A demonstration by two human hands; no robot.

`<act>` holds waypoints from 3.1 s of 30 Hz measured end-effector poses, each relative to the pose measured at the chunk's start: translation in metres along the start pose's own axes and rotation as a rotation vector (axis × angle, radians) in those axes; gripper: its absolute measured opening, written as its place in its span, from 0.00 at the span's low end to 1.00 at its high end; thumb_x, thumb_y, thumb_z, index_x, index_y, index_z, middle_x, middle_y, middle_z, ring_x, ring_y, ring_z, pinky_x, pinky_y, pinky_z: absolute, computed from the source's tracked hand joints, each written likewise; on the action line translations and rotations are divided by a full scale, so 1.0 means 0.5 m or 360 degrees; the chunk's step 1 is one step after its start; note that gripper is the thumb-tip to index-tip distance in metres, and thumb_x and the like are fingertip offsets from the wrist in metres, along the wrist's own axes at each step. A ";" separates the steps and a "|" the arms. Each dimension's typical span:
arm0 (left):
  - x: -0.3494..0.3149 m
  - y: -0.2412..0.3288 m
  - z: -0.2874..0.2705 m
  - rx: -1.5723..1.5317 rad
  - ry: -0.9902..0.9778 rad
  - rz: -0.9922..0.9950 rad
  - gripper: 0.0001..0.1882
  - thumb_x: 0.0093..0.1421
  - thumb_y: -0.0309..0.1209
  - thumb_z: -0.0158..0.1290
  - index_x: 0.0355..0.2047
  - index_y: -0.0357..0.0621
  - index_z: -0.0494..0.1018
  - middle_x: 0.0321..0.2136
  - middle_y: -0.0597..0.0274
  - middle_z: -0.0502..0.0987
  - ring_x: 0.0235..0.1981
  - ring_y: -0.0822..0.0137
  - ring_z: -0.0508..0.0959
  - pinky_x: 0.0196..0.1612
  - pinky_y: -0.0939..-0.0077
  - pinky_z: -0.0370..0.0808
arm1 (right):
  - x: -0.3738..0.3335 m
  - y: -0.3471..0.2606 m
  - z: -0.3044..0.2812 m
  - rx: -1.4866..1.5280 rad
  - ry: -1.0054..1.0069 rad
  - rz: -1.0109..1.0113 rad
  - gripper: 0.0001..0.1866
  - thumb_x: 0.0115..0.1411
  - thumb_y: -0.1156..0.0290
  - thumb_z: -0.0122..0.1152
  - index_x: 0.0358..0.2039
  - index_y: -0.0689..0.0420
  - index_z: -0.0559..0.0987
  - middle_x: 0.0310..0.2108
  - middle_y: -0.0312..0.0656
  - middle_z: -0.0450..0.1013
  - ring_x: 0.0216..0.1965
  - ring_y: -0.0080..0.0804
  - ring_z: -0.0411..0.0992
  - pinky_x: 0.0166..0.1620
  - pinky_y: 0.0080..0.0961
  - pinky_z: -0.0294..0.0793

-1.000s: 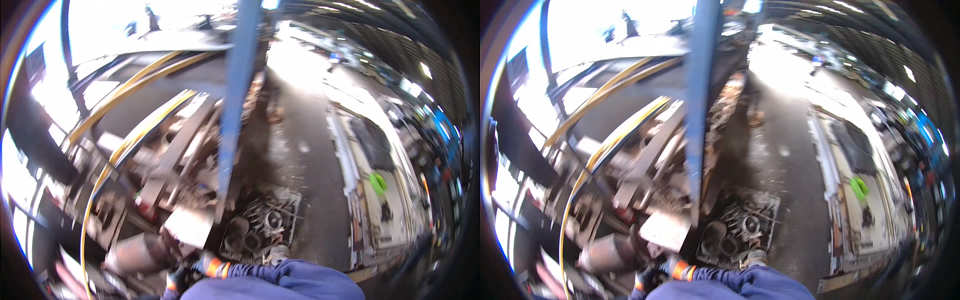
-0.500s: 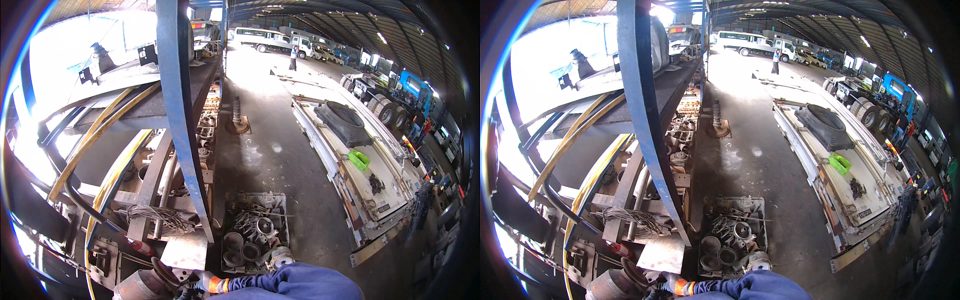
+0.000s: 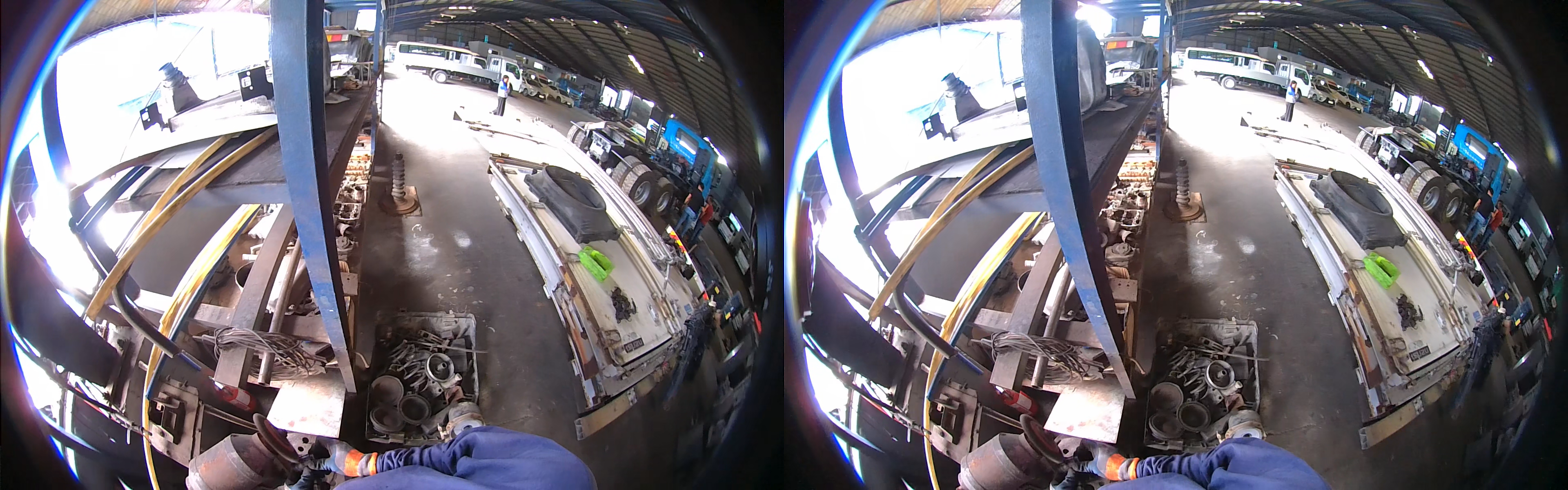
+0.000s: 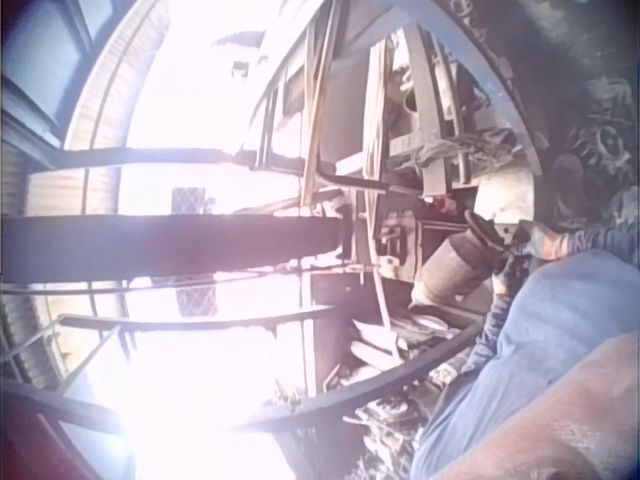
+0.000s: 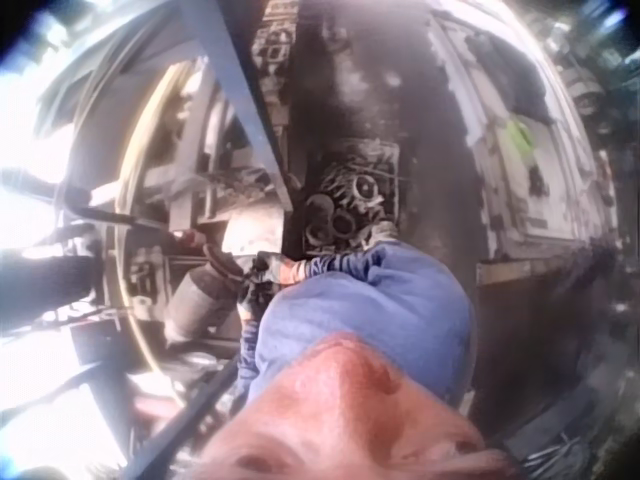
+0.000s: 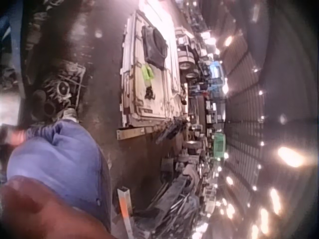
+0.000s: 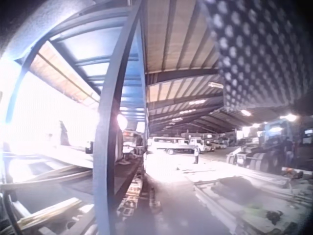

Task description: The person uses a bench grinder to smooth the edges of small metal parts. They repeatedly hold the parts against the spinning wheel, rotate them to treat different sides, and briefly inspect the surfaces before continuing.

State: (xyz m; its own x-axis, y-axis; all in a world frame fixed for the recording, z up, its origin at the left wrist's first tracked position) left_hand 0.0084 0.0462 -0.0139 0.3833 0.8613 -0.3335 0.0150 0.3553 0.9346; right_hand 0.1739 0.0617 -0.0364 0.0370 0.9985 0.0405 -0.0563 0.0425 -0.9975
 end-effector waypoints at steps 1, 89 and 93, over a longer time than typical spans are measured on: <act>-0.005 -0.022 -0.011 -0.0158 0.0057 -0.0091 0.17 0.66 0.40 0.51 0.41 0.38 0.79 0.30 0.57 0.82 0.28 0.69 0.78 0.30 0.74 0.76 | -0.003 -0.005 0.006 0.0002 -0.0034 0.0025 0.29 0.52 0.60 0.74 0.50 0.58 0.72 0.41 0.37 0.75 0.42 0.28 0.71 0.50 0.30 0.70; 0.023 -0.014 0.003 -0.0180 0.0021 -0.0198 0.16 0.64 0.39 0.56 0.46 0.42 0.76 0.35 0.70 0.79 0.31 0.79 0.73 0.34 0.80 0.72 | -0.004 -0.049 -0.020 -0.0323 -0.0198 0.0233 0.21 0.52 0.64 0.73 0.42 0.59 0.75 0.36 0.40 0.77 0.40 0.28 0.75 0.46 0.28 0.73; 0.014 0.011 0.009 -0.0071 0.0119 0.0051 0.16 0.64 0.39 0.56 0.47 0.43 0.77 0.34 0.70 0.79 0.29 0.80 0.72 0.31 0.82 0.70 | -0.005 -0.034 -0.011 -0.0274 -0.0187 0.0260 0.20 0.53 0.64 0.73 0.41 0.59 0.75 0.35 0.39 0.77 0.40 0.27 0.74 0.46 0.27 0.72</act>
State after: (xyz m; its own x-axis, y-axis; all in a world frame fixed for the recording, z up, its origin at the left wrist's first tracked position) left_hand 0.0151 0.0524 -0.0104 0.3128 0.8966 -0.3134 -0.0380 0.3415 0.9391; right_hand 0.1801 0.0584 -0.0197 -0.0752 0.9893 -0.1253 0.1188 -0.1159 -0.9861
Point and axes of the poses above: each hand's wrist, its own x-axis towards the middle knuckle, its own z-axis out of the palm, y = z × x, the point moved 3 cm from there along x, towards the middle knuckle
